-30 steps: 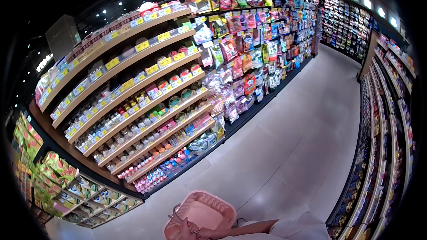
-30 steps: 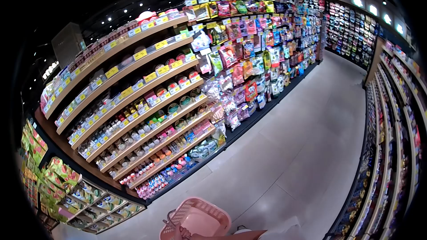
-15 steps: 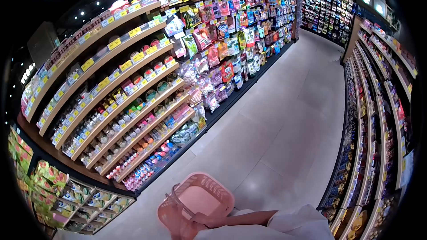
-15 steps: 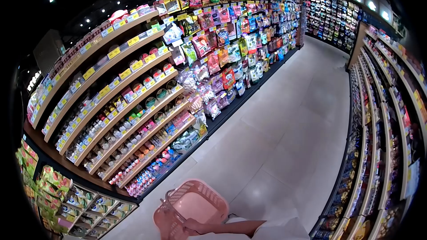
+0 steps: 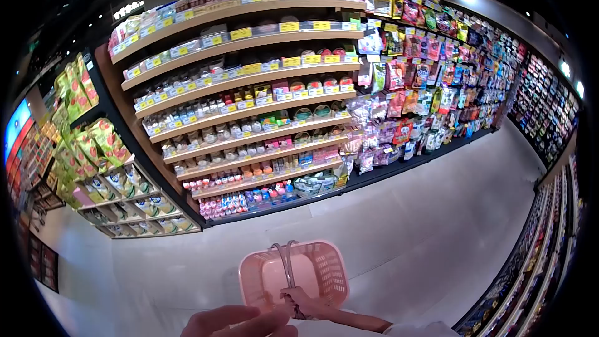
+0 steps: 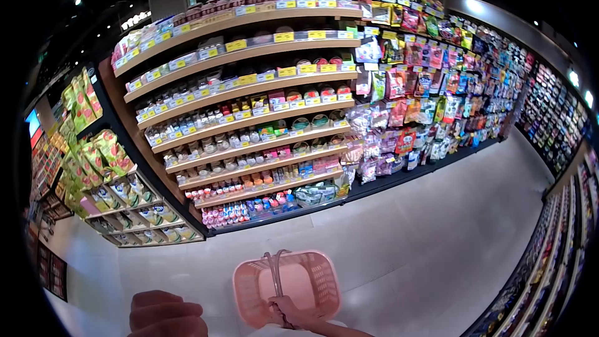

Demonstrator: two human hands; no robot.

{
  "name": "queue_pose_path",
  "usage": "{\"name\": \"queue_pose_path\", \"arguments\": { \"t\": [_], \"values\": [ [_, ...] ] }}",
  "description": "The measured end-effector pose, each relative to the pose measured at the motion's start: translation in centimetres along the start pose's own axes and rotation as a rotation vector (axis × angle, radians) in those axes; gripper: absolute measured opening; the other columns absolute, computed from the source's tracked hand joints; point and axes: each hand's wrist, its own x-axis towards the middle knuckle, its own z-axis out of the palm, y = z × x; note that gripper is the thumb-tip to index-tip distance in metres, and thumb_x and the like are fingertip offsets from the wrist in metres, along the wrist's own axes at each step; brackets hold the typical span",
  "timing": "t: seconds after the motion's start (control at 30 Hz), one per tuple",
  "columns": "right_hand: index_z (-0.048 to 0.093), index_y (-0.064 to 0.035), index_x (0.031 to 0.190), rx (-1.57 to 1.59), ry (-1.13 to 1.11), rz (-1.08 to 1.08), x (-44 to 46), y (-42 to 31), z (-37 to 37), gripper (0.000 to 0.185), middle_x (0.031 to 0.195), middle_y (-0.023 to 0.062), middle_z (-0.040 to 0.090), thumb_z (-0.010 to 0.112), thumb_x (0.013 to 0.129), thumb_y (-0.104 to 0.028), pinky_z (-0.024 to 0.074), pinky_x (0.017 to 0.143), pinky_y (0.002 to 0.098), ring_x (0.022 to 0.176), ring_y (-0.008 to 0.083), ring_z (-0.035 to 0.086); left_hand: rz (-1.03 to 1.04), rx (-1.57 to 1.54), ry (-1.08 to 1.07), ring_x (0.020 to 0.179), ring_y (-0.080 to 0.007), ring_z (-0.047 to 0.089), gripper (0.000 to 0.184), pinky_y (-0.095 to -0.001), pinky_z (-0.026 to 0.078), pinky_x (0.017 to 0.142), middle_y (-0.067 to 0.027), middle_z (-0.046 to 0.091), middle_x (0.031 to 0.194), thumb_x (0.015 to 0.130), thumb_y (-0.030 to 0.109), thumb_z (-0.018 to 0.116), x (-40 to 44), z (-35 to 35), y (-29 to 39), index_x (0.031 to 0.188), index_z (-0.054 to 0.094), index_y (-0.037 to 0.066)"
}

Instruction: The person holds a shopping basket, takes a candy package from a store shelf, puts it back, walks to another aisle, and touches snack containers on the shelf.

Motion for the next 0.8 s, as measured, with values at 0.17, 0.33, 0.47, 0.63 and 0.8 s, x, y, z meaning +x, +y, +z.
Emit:
{"name": "queue_pose_path", "arguments": {
  "t": [0.17,0.33,0.47,0.63,0.8],
  "values": [
    [0.051,-0.0042,0.07,0.023,-0.002,0.046,1.3,-0.7,0.8,0.02,0.047,-0.0049,0.03,0.05,0.083,-0.019,0.0186,0.037,0.0224,0.038,0.0065,0.025,0.041,0.02,0.028,0.063,-0.0287,0.055,0.043,-0.0362,0.046,0.047,-0.0189,0.056,0.084,0.084,0.032,0.054,-0.9,-1.5,-3.0,0.116,0.036,0.009],
    [0.052,-0.0035,0.069,-0.027,-0.011,0.065,3.6,-1.4,2.3,0.02,0.047,-0.0048,0.031,0.051,0.083,-0.018,0.0195,0.037,0.0226,0.038,0.0067,0.026,-0.115,0.033,0.117,0.061,-0.0285,0.055,0.047,-0.0361,0.045,0.046,-0.0182,0.057,0.082,0.084,0.031,0.054,-1.5,-2.8,-4.0,0.12,0.034,0.009],
    [0.054,-0.0037,0.067,0.003,-0.034,0.113,6.0,-1.8,3.2,0.022,0.046,-0.0037,0.035,0.053,0.081,-0.02,0.021,0.038,0.0228,0.038,0.0071,0.029,-0.17,0.051,0.196,0.059,-0.0289,0.055,0.041,-0.0358,0.046,0.046,-0.0166,0.057,0.075,0.085,0.028,0.054,-2.5,-3.0,-6.7,0.117,0.04,0.006],
    [0.054,-0.0042,0.072,0.042,0.15,0.115,9.7,-2.3,3.9,0.018,0.051,-0.0034,0.038,0.055,0.081,-0.021,0.0246,0.039,0.0235,0.043,0.0067,0.032,-0.59,-0.034,-0.066,0.075,-0.02,0.057,0.027,-0.0302,0.045,0.067,-0.0124,0.058,0.081,0.077,0.013,0.058,-9.9,-1.6,-12.9,0.1,0.051,0.001],
    [0.054,-0.0039,0.075,-0.142,0.125,0.023,7.9,-6.8,5.5,0.021,0.053,-0.0041,0.038,0.054,0.082,-0.023,0.0279,0.04,0.024,0.045,0.0062,0.034,-1.343,-0.306,-0.102,0.072,-0.0155,0.058,0.019,-0.0255,0.046,0.067,-0.009,0.057,0.078,0.079,0.008,0.059,-24.5,7.8,-18.5,0.095,0.053,0.0]
  ]
}}
